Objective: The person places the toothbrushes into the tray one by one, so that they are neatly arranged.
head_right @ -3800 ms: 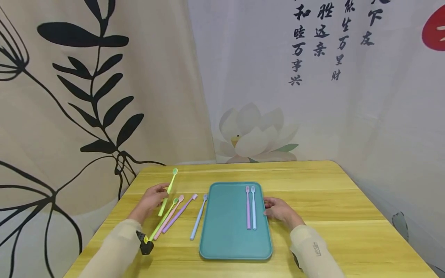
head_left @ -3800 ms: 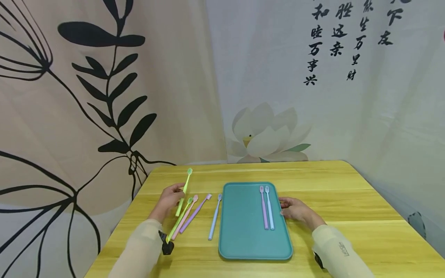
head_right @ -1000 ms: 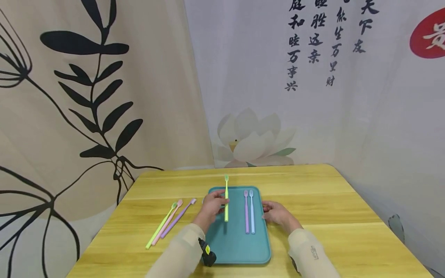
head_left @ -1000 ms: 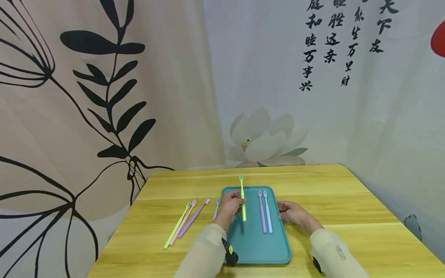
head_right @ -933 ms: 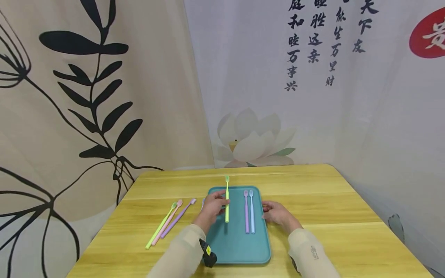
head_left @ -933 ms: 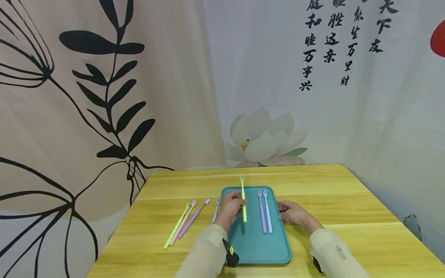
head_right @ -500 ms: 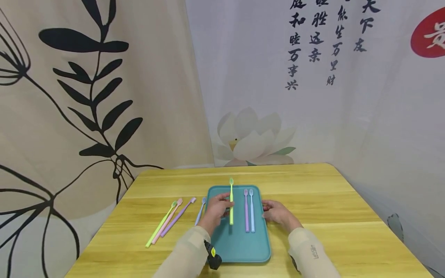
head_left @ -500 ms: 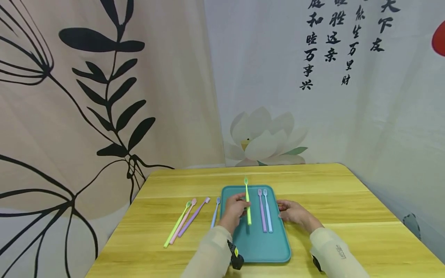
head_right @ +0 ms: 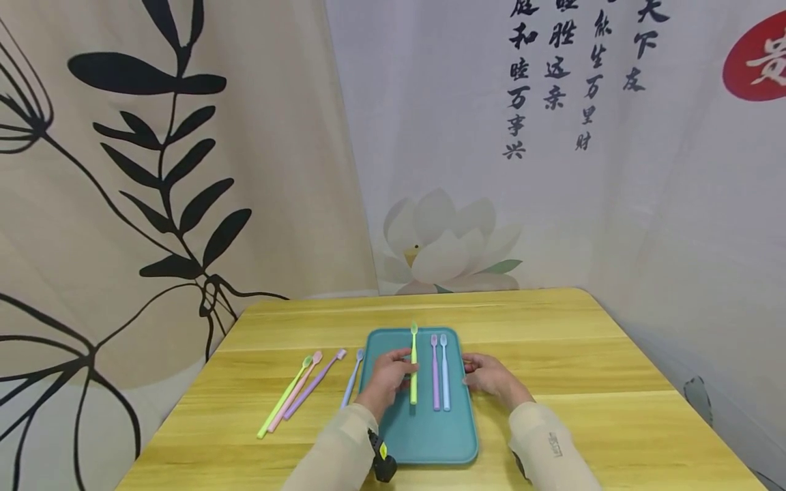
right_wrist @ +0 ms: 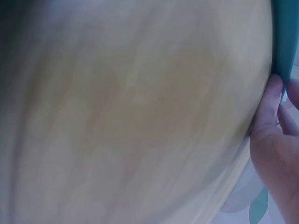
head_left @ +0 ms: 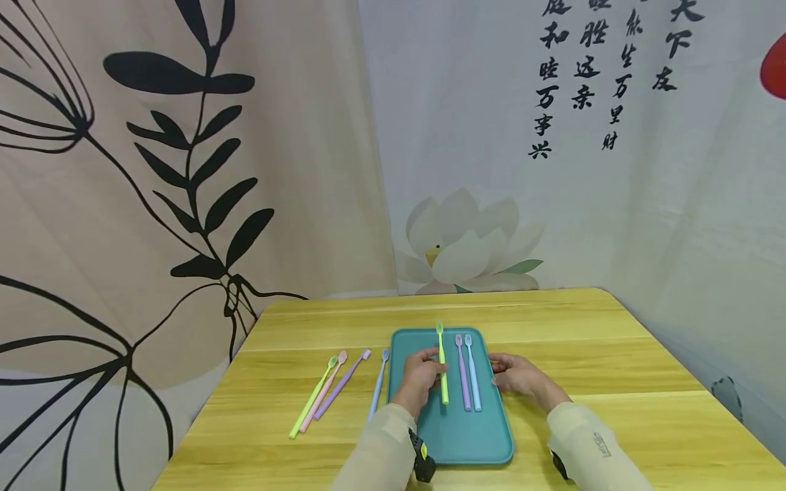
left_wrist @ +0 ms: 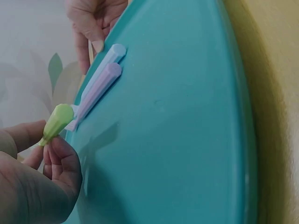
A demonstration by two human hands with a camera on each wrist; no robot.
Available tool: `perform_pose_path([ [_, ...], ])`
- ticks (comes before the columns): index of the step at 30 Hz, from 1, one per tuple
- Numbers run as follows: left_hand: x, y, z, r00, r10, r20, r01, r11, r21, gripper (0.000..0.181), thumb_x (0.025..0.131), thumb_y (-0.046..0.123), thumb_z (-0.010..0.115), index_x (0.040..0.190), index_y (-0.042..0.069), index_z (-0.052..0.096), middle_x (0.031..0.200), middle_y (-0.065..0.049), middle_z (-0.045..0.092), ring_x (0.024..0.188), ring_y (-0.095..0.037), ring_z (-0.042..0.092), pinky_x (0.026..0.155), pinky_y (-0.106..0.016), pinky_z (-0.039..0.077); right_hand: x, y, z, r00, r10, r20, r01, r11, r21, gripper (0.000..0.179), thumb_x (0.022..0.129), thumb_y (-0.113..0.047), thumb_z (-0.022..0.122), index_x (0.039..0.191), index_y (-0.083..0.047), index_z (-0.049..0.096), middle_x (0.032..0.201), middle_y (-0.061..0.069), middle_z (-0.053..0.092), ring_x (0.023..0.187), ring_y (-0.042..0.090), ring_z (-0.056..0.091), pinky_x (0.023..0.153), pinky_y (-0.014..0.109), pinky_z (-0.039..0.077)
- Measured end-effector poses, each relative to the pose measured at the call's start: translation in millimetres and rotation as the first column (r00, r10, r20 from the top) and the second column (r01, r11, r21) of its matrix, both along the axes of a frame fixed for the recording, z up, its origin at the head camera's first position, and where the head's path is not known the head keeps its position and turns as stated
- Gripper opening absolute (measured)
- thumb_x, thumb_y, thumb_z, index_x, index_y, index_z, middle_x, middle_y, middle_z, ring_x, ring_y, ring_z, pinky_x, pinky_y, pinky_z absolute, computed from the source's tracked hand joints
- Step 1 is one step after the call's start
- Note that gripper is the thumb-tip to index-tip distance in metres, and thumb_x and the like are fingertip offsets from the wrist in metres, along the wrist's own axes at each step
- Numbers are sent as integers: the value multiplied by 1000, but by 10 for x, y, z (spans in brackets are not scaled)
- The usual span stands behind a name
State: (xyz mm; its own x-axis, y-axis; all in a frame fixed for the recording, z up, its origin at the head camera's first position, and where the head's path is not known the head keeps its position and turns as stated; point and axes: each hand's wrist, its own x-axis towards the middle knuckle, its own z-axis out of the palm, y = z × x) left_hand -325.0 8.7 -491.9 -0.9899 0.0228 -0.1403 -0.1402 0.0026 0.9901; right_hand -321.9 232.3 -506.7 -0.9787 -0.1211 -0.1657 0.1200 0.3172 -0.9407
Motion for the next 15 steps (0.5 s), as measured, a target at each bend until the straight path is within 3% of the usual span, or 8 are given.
perform_pose_path([
  [15, 18, 88, -48, 1000, 16, 2, -16, 999, -47, 39, 88, -6, 66, 127, -6, 62, 94, -11, 66, 59, -13, 49, 55, -25, 45, 10, 1, 13, 1000, 24, -5, -24, 1000, -16, 61, 86, 13, 60, 143, 14, 39, 119, 23, 54, 103, 28, 55, 83, 35, 53],
])
